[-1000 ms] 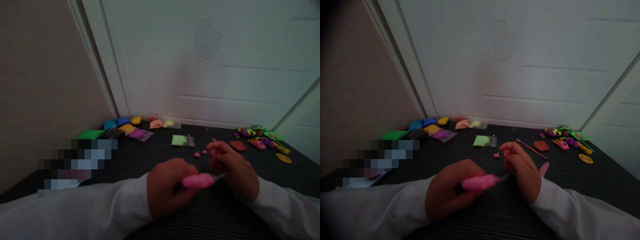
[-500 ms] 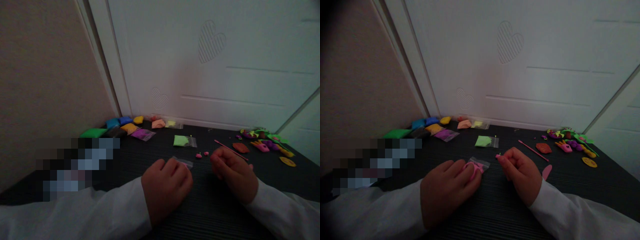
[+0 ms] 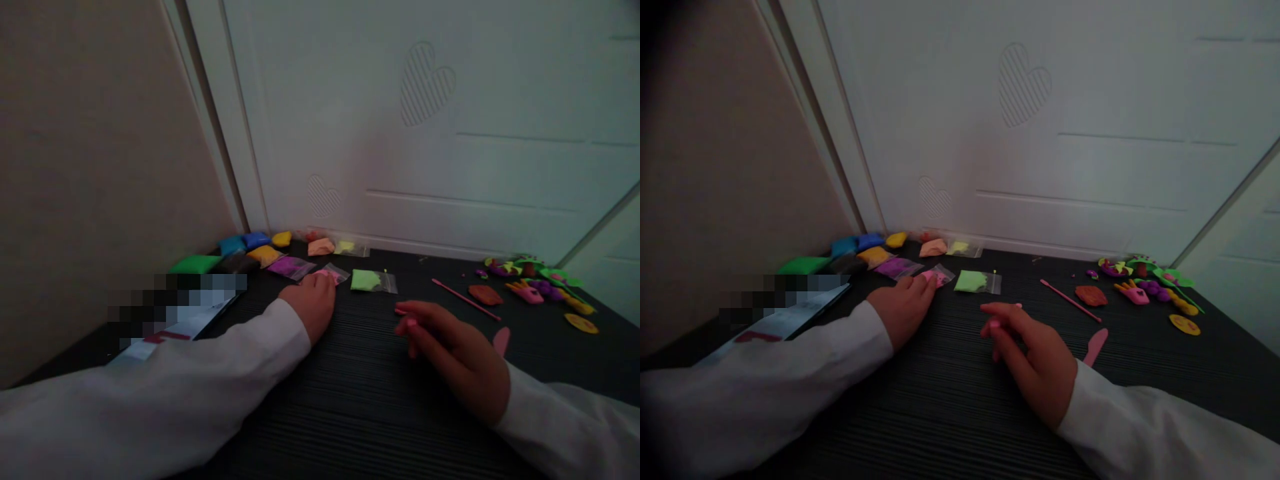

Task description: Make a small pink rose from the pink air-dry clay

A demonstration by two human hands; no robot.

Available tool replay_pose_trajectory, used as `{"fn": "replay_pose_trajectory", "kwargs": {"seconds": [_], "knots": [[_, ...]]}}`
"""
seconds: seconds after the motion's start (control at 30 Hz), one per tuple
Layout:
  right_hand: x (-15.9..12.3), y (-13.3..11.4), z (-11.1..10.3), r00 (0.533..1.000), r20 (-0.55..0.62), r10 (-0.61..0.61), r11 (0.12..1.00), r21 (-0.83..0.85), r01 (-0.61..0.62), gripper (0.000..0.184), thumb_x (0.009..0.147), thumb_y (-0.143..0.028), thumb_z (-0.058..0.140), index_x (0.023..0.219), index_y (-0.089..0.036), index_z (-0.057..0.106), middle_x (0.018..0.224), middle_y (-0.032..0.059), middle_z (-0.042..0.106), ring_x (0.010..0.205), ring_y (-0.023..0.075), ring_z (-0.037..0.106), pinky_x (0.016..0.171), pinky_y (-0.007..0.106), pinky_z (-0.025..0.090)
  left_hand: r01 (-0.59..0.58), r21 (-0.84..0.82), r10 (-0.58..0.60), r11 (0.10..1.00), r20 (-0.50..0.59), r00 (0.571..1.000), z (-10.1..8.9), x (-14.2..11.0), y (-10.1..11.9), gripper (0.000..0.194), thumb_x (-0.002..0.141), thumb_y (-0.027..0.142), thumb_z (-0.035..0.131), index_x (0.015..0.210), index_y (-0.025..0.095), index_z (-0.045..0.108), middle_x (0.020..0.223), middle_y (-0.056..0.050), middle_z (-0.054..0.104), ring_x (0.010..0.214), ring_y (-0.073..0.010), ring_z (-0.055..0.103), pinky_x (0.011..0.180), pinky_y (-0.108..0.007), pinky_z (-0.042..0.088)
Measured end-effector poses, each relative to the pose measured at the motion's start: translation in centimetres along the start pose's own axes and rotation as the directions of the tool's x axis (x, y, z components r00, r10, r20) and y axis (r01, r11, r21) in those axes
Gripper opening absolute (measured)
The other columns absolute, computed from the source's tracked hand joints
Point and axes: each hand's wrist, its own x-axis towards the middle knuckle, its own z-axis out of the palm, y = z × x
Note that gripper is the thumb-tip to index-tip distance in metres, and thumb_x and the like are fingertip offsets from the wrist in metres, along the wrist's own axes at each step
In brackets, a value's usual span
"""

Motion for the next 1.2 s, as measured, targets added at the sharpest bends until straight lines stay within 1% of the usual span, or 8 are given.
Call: {"fn": "replay_pose_trajectory", "kwargs": {"seconds": [0.17, 0.3, 0.37, 0.43, 0.47, 0.53, 0.8, 1.2], "knots": [[-0.4, -0.6, 0.1, 0.994, 0.074, -0.075, 0.996, -0.038, 0.078, 0.018, 0.090, -0.021, 0.033, 0.101, -0.022, 0.048, 0.078, -0.0013, 0.063, 0.063, 0.0082, 0.058, 0.061, 0.023, 0.046, -0.153, -0.171, 0.147, 0.973, -0.047, 0.988, -2.1, -0.7, 0.9, 0.041, 0.083, 0.012, 0.035, 0.124, 0.011, 0.043, 0.117, -0.018, 0.051, 0.095, -0.0319, 0.052, 0.065, -0.043, 0.048], [-0.7, -0.8, -0.1, 0.994, 0.042, -0.097, 0.989, -0.107, 0.101, 0.006, 0.082, -0.028, 0.051, 0.083, -0.022, 0.051, 0.066, -0.0030, 0.059, 0.057, 0.0099, 0.055, 0.051, 0.022, 0.043, -0.244, -0.449, 0.232, 0.859, -0.083, 0.969, -3.7, -2.4, 2.8, 0.032, 0.085, 0.018, 0.037, 0.114, 0.022, 0.048, 0.103, -0.002, 0.059, 0.088, -0.0141, 0.055, 0.074, -0.025, 0.047], [-0.7, -0.7, -0.1, 0.994, -0.009, -0.109, 0.985, -0.133, 0.107, 0.012, 0.078, -0.030, 0.057, 0.075, -0.021, 0.049, 0.062, -0.0032, 0.056, 0.054, 0.0102, 0.053, 0.047, 0.022, 0.040, -0.083, -0.869, 0.130, 0.487, -0.022, 0.991, -3.7, -2.9, 3.7, 0.026, 0.085, 0.021, 0.041, 0.108, 0.021, 0.053, 0.092, -0.002, 0.060, 0.080, -0.0124, 0.055, 0.072, -0.024, 0.044], [-0.7, -0.7, 0.0, 0.988, -0.033, -0.148, 0.980, -0.140, 0.142, 0.013, 0.076, -0.028, 0.059, 0.073, -0.021, 0.049, 0.062, -0.0033, 0.055, 0.053, 0.0095, 0.051, 0.046, 0.022, 0.040, 0.195, -0.980, 0.080, 0.036, 0.198, 0.977, -3.4, -3.0, 4.3, 0.024, 0.084, 0.030, 0.046, 0.103, 0.021, 0.057, 0.085, -0.001, 0.059, 0.071, -0.0114, 0.053, 0.063, -0.023, 0.042], [-0.7, -0.7, 0.0, 0.983, -0.031, -0.179, 0.975, -0.136, 0.173, 0.010, 0.076, -0.027, 0.058, 0.074, -0.021, 0.051, 0.064, -0.0028, 0.055, 0.056, 0.0094, 0.052, 0.049, 0.022, 0.041, 0.309, -0.927, 0.181, -0.212, 0.274, 0.945, -3.2, -3.0, 4.6, 0.027, 0.083, 0.036, 0.046, 0.101, 0.019, 0.058, 0.074, 0.000, 0.056, 0.058, -0.0093, 0.049, 0.053, -0.021, 0.039], [-0.7, -0.8, 0.1, 0.968, -0.013, -0.249, 0.961, -0.124, 0.246, 0.004, 0.079, -0.023, 0.056, 0.082, -0.021, 0.056, 0.073, -0.0008, 0.057, 0.065, 0.0098, 0.054, 0.057, 0.022, 0.045, 0.335, -0.881, 0.267, -0.335, 0.252, 0.930, -2.7, -2.7, 4.9, 0.029, 0.084, 0.037, 0.044, 0.086, 0.014, 0.062, 0.070, 0.000, 0.053, 0.057, -0.0076, 0.047, 0.054, -0.020, 0.039], [-1.1, -0.8, 0.1, 0.940, -0.058, -0.336, 0.933, -0.155, 0.324, 0.018, 0.082, -0.019, 0.052, 0.098, -0.022, 0.058, 0.076, 0.0013, 0.052, 0.067, 0.0097, 0.052, 0.056, 0.022, 0.044, 0.452, -0.743, 0.399, -0.494, 0.268, 0.877, -1.9, -2.1, 4.4, 0.018, 0.075, 0.029, 0.061, 0.086, 0.016, 0.067, 0.077, 0.002, 0.060, 0.069, -0.0059, 0.049, 0.068, -0.018, 0.037], [-0.9, -1.2, 0.2, 0.962, -0.026, -0.272, 0.958, -0.100, 0.268, 0.028, 0.073, -0.018, 0.061, 0.099, -0.025, 0.052, 0.077, -0.0018, 0.054, 0.068, 0.0103, 0.053, 0.060, 0.022, 0.044, 0.493, -0.734, 0.359, -0.466, 0.353, 0.864, -1.8, -1.8, 4.3, 0.011, 0.071, 0.024, 0.065, 0.080, 0.018, 0.068, 0.071, 0.004, 0.063, 0.059, -0.0048, 0.049, 0.057, -0.018, 0.036]]}}
